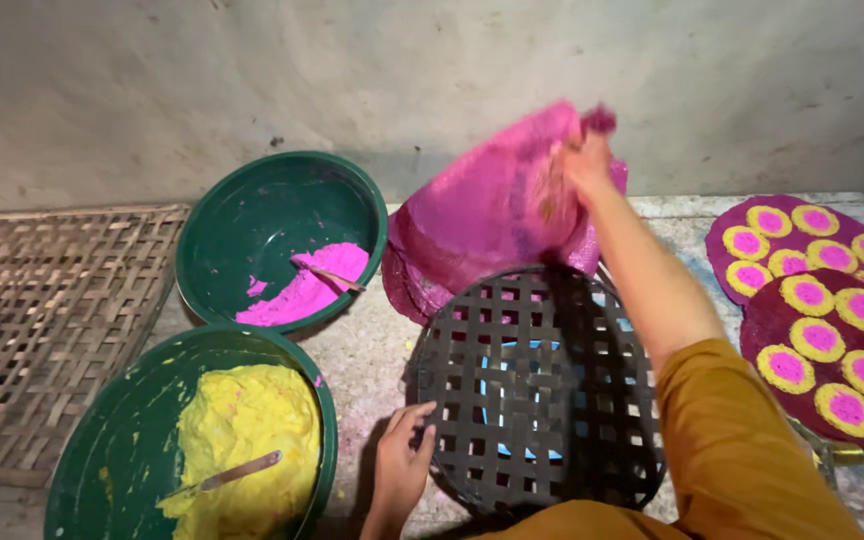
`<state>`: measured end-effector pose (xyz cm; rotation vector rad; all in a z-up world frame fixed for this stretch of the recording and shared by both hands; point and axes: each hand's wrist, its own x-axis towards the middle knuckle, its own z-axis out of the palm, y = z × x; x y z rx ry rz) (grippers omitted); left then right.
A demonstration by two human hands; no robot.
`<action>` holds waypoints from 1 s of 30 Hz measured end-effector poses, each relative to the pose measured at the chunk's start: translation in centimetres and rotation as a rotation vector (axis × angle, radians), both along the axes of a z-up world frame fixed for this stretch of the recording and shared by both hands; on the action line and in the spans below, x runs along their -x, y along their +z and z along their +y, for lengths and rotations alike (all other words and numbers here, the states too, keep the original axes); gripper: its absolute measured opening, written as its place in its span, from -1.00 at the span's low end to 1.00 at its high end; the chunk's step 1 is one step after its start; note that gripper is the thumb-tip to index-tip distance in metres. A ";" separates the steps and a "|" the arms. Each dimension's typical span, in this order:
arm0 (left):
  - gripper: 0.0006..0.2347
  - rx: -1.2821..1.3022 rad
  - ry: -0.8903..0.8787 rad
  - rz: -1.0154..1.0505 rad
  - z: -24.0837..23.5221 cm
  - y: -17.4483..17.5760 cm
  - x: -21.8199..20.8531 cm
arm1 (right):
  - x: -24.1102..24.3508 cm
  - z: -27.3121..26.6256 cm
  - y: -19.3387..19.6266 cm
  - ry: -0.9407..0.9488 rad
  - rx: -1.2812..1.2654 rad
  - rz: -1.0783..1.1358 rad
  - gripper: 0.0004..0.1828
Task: The person scoops pink and yellow powdery material into a handheld mold, then presses it onto a pink glittery mat to form circular shapes. The person repeats this process to create multiple pink and yellow circles arranged in rows.
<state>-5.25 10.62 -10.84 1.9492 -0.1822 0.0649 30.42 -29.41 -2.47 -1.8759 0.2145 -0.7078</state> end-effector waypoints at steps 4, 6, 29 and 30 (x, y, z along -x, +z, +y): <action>-0.73 -0.204 -0.032 -0.144 -0.9 -0.8 -1.3 | 4.6 1.6 11.1 0.178 0.358 -0.226 -0.85; -0.74 -0.142 -0.006 -0.103 -1.1 -1.4 -1.6 | 9.7 2.2 14.5 0.301 0.743 -0.478 -0.70; -0.52 0.015 0.106 0.179 -1.9 -4.0 -2.5 | 41.9 -0.4 -8.3 0.856 0.621 0.440 -0.34; -0.45 0.042 0.127 0.134 -2.0 -4.2 -2.8 | 40.1 -0.9 -8.1 0.852 0.565 0.348 -0.40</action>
